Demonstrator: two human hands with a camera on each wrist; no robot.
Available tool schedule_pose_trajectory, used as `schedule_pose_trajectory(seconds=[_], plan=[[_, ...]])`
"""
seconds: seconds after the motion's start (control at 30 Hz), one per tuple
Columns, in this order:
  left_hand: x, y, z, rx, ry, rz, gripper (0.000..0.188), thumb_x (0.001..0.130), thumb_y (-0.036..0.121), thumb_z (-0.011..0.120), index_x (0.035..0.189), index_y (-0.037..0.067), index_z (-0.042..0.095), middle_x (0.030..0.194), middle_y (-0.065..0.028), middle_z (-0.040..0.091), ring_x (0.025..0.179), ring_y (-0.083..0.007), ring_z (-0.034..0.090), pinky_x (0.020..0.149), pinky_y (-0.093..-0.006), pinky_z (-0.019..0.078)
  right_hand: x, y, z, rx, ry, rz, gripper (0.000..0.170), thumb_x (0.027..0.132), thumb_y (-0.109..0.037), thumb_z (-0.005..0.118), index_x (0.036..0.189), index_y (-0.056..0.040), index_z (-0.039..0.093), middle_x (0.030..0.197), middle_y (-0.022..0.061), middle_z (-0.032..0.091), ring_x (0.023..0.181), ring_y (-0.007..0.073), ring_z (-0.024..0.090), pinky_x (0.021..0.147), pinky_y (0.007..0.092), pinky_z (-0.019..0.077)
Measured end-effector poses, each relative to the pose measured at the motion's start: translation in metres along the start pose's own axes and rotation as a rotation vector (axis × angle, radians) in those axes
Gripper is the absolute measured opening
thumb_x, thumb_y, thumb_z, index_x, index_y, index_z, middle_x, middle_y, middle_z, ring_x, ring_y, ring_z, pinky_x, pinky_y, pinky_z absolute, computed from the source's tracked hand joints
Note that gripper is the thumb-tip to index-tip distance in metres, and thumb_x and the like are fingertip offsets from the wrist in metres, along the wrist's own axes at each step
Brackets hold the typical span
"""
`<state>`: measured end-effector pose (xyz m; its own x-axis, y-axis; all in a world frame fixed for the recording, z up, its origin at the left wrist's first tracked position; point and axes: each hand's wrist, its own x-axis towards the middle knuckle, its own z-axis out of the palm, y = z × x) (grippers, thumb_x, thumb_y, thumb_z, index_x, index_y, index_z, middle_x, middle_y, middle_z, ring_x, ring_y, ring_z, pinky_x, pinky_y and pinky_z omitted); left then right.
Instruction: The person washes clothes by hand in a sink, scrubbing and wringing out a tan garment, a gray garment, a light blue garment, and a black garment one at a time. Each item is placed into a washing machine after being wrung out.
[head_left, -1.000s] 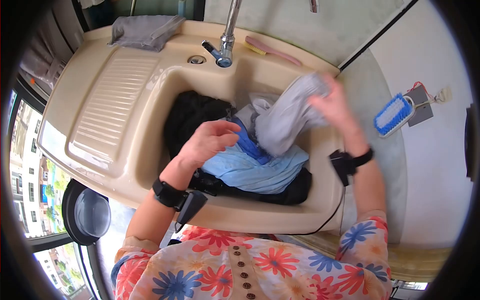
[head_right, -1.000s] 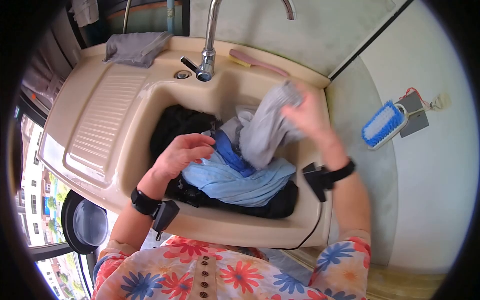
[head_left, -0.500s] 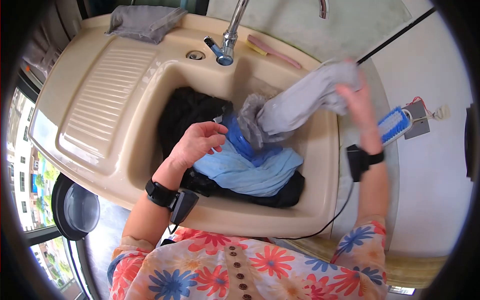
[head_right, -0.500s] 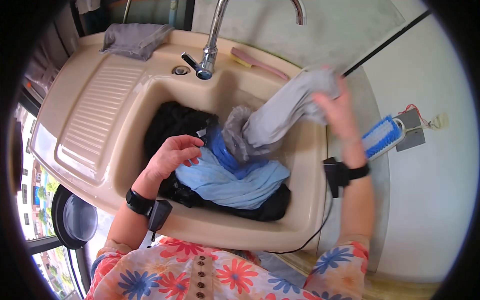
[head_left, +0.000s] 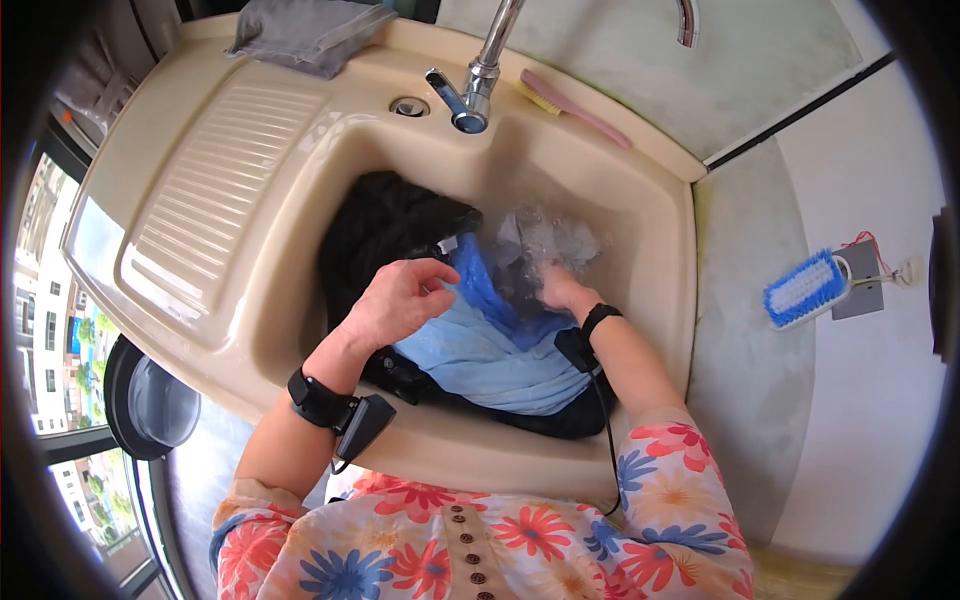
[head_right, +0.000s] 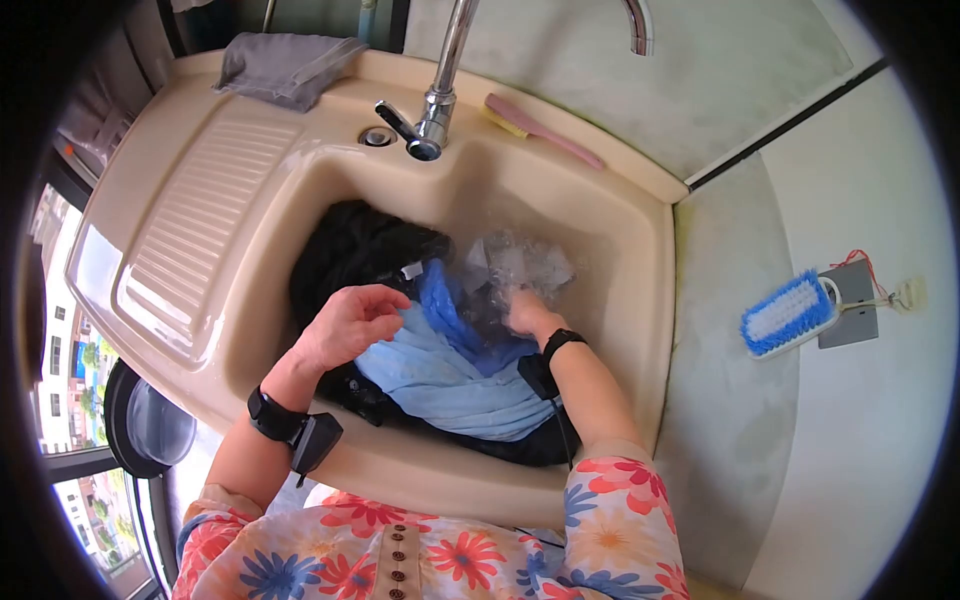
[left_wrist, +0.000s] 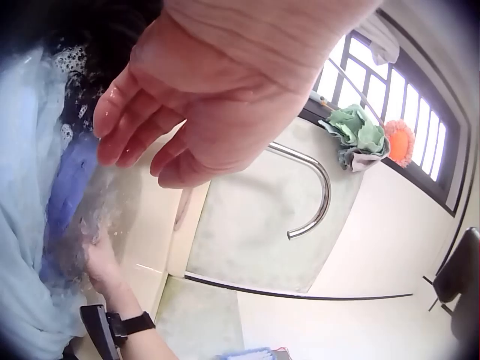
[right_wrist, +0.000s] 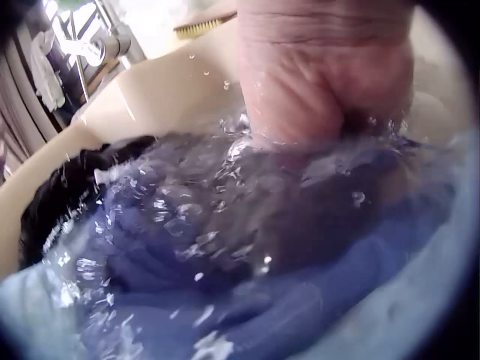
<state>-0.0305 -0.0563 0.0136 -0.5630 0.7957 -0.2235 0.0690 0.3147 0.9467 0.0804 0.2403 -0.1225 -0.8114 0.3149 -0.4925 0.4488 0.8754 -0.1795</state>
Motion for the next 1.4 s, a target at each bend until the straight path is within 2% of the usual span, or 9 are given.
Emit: schedule_pose_trajectory(seconds=[0.2,0.43,0.7,0.9,0.97,1.03,1.17,1.33,1.4], plan=[[-0.002,0.004,-0.003,0.129,0.055,0.072,0.028,0.071,0.015,0.06,0.095,0.001,0.063,0.07,-0.0089,0.062,0.064,-0.018,0.059,0.064,-0.0295,0.0476,-0.042,-0.007,-0.052,0.434,0.039,-0.081,0.058,0.063,-0.011,0.065,0.118,0.0015,0.049,0.11,0.0229,0.056,0.103,0.0317,0.055,0.088,0.0351,0.0439],[-0.007,0.004,0.002,0.166,0.048,0.148,0.03,0.068,0.016,0.063,0.095,0.002,0.063,0.068,-0.0078,0.061,0.066,-0.0195,0.06,0.065,-0.03,0.0485,-0.139,-0.076,-0.213,0.934,0.491,-0.382,0.05,0.068,0.0,0.059,0.116,0.0044,0.048,0.101,0.0081,0.06,0.09,0.0153,0.058,0.08,0.0272,0.0464],[-0.011,0.02,0.013,0.286,0.231,0.344,0.106,0.051,0.031,0.083,0.136,0.005,0.025,0.123,-0.0224,0.044,0.112,-0.0338,0.046,0.092,-0.0356,0.0408,-0.234,-0.165,-0.31,1.059,0.634,-0.706,0.04,0.073,0.001,0.058,0.113,0.0031,0.051,0.097,0.0077,0.061,0.085,0.0169,0.059,0.077,0.0287,0.0483],[0.007,0.04,0.026,0.263,0.378,0.521,0.131,0.039,0.043,0.086,0.139,0.003,0.011,0.136,-0.0244,0.027,0.127,-0.0364,0.027,0.101,-0.0436,0.031,-0.234,-0.2,-0.316,1.218,0.641,-0.917,0.03,0.081,-0.012,0.06,0.106,0.0028,0.055,0.097,0.0133,0.063,0.086,0.0257,0.063,0.077,0.0423,0.052],[0.018,0.038,0.029,0.279,0.481,0.545,0.121,0.043,0.039,0.086,0.138,0.005,0.018,0.13,-0.0219,0.04,0.121,-0.0332,0.039,0.097,-0.0404,0.036,-0.227,-0.195,-0.315,1.252,0.587,-0.957,0.028,0.083,-0.012,0.058,0.107,0.0022,0.055,0.097,0.0135,0.063,0.085,0.0255,0.063,0.076,0.0418,0.0523],[0.027,0.04,0.027,0.106,0.53,0.36,0.086,0.053,0.031,0.083,0.126,0.005,0.044,0.109,-0.0164,0.059,0.103,-0.0301,0.056,0.088,-0.0347,0.0434,-0.221,-0.188,-0.312,1.362,0.606,-0.89,0.027,0.078,-0.004,0.057,0.105,0.0013,0.055,0.094,0.0058,0.061,0.087,0.016,0.059,0.079,0.0307,0.0469],[0.054,0.008,0.002,-0.394,0.593,0.417,0.016,0.076,0.011,0.063,0.089,0.004,0.067,0.087,-0.0077,0.068,0.083,-0.0153,0.062,0.076,-0.0264,0.0459,-0.221,-0.159,-0.279,1.58,0.711,-0.695,0.021,0.079,-0.008,0.058,0.098,-0.0009,0.057,0.09,0.0063,0.061,0.087,0.0186,0.059,0.077,0.0348,0.0495],[0.025,0.029,-0.029,-0.902,0.395,0.339,0.017,0.078,0.002,0.059,0.094,-0.002,0.062,0.084,-0.0058,0.064,0.075,-0.0112,0.058,0.069,-0.0245,0.0461,-0.142,-0.026,-0.143,1.86,0.226,-0.085,0.029,0.082,-0.021,0.056,0.107,-0.0047,0.053,0.101,0.0098,0.06,0.091,0.024,0.06,0.071,0.0453,0.0533],[0.021,0.038,-0.024,-0.953,0.347,0.319,0.016,0.079,0.001,0.057,0.094,-0.002,0.061,0.085,-0.0064,0.064,0.076,-0.0125,0.059,0.069,-0.0254,0.0468,-0.137,-0.043,-0.086,1.385,0.206,0.098,0.068,0.078,-0.025,0.065,0.132,-0.0034,0.03,0.113,0.0123,0.055,0.094,0.0225,0.058,0.064,0.0449,0.0534]])
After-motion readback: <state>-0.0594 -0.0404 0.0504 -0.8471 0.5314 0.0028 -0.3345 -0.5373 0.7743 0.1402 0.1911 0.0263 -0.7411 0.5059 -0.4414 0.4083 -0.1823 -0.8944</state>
